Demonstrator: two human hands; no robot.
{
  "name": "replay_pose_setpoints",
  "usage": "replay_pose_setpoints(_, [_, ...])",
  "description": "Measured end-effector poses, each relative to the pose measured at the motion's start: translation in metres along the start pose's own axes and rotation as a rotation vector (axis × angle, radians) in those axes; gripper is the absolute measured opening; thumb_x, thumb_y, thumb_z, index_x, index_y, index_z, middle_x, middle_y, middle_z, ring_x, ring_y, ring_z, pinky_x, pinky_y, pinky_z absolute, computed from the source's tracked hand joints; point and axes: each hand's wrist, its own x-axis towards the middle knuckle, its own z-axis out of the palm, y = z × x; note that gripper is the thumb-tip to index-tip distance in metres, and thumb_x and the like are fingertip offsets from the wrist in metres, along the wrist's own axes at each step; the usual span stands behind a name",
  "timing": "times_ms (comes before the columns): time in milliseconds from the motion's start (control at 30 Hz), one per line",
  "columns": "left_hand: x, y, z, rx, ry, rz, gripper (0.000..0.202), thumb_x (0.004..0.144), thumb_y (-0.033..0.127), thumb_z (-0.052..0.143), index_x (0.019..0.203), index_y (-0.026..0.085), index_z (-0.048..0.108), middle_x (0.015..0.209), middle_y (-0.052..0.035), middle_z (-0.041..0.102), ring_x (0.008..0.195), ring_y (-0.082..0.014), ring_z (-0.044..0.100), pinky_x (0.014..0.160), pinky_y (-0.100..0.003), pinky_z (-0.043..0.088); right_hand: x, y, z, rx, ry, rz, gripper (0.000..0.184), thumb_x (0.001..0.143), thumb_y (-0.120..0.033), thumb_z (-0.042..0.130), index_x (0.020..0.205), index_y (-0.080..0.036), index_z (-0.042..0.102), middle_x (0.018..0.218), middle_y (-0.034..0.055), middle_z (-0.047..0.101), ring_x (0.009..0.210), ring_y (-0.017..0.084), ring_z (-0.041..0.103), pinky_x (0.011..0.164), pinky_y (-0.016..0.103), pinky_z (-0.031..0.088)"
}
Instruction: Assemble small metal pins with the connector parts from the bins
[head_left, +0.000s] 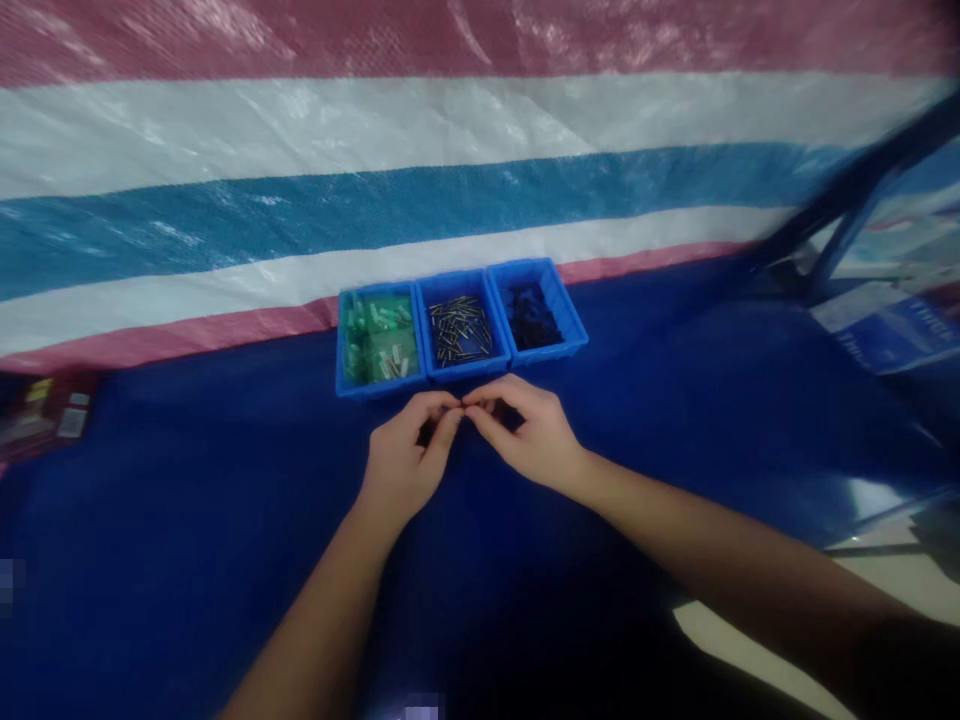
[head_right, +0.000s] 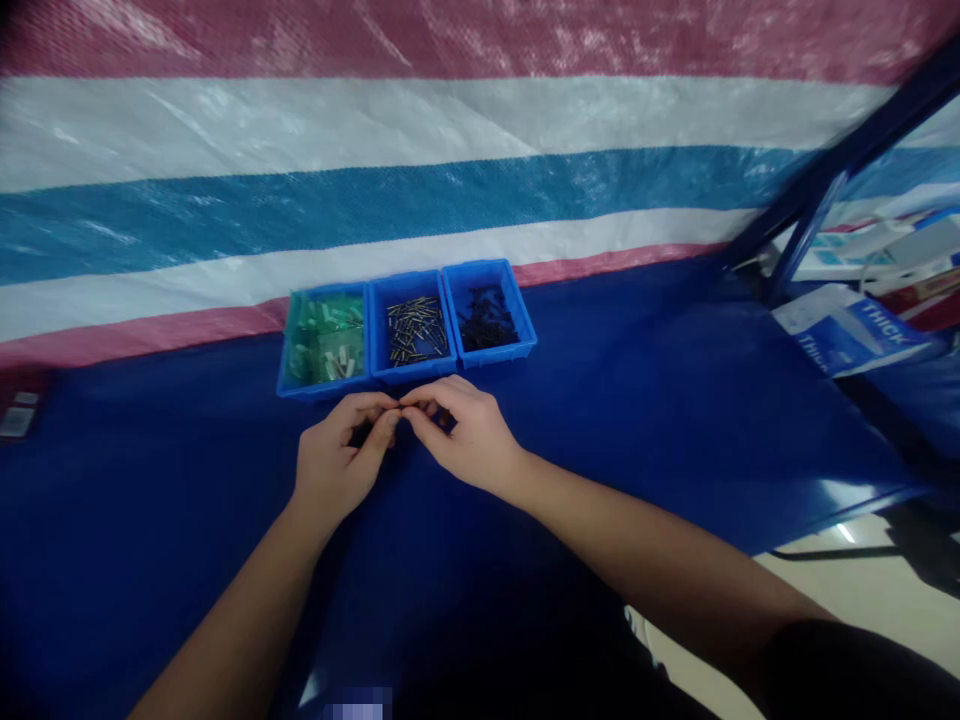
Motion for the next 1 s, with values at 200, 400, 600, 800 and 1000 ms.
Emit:
replay_pose_setpoints(200, [0.0025,0.0024,-0.0031,0.017,-0.019,0.056,0.019,0.098,0.032,0.055,0.092,0.02,0.069,0.067,0.0038,0.067,0.057,-0.0082,0.061,0.061,-0.019,0.046,-0.0002,0.0,-0.0002,0.007,-0.023,-0.016,0.01,0.09,-0.015,0.066,0.098,-0.018,0.072,0.086,0.0038,0.072,0.076,0.014,0.065,0.069,0.027,0.054])
replay_pose_setpoints(400, [0.0004,0.0037,-0.0011,0.011,0.026,0.039,0.016,0.095,0.032,0.06,0.103,0.021,0.069,0.072,0.0038,0.068,0.063,-0.0089,0.064,0.063,-0.019,0.048,0.0001,-0.0007,-0.0004,0.012,-0.017,0.001,0.011,0.09,-0.015,0.066,0.098,-0.018,0.073,0.085,0.0037,0.072,0.075,0.014,0.065,0.067,0.026,0.054])
replay_pose_setpoints(600, [-0.0006,0.0053,0.0008,-0.001,0.059,0.046,0.018,0.092,0.027,0.063,0.109,0.022,0.068,0.067,0.0066,0.062,0.06,-0.0074,0.059,0.066,-0.018,0.049,0.0,-0.0007,-0.0001,0.001,-0.015,0.014,0.011,0.09,-0.016,0.066,0.098,-0.018,0.073,0.086,0.0043,0.072,0.076,0.014,0.066,0.067,0.027,0.055])
replay_pose_setpoints(800, [-0.0012,0.0051,0.0007,0.029,0.045,0.032,0.016,0.093,0.028,0.061,0.105,0.022,0.068,0.068,0.0057,0.061,0.058,-0.0072,0.057,0.054,-0.017,0.042,0.0,-0.0012,0.0,0.012,-0.013,0.017,0.011,0.09,-0.016,0.067,0.098,-0.019,0.073,0.085,0.0033,0.072,0.074,0.014,0.065,0.067,0.027,0.055])
replay_pose_setpoints(1000, [-0.0013,0.0047,0.0004,0.039,0.039,0.036,0.016,0.093,0.028,0.061,0.105,0.021,0.068,0.069,0.0053,0.062,0.058,-0.0071,0.057,0.055,-0.017,0.043,-0.0001,-0.0011,-0.0003,0.013,-0.017,0.019,0.011,0.09,-0.016,0.067,0.099,-0.018,0.073,0.086,0.0035,0.072,0.073,0.013,0.065,0.067,0.026,0.055])
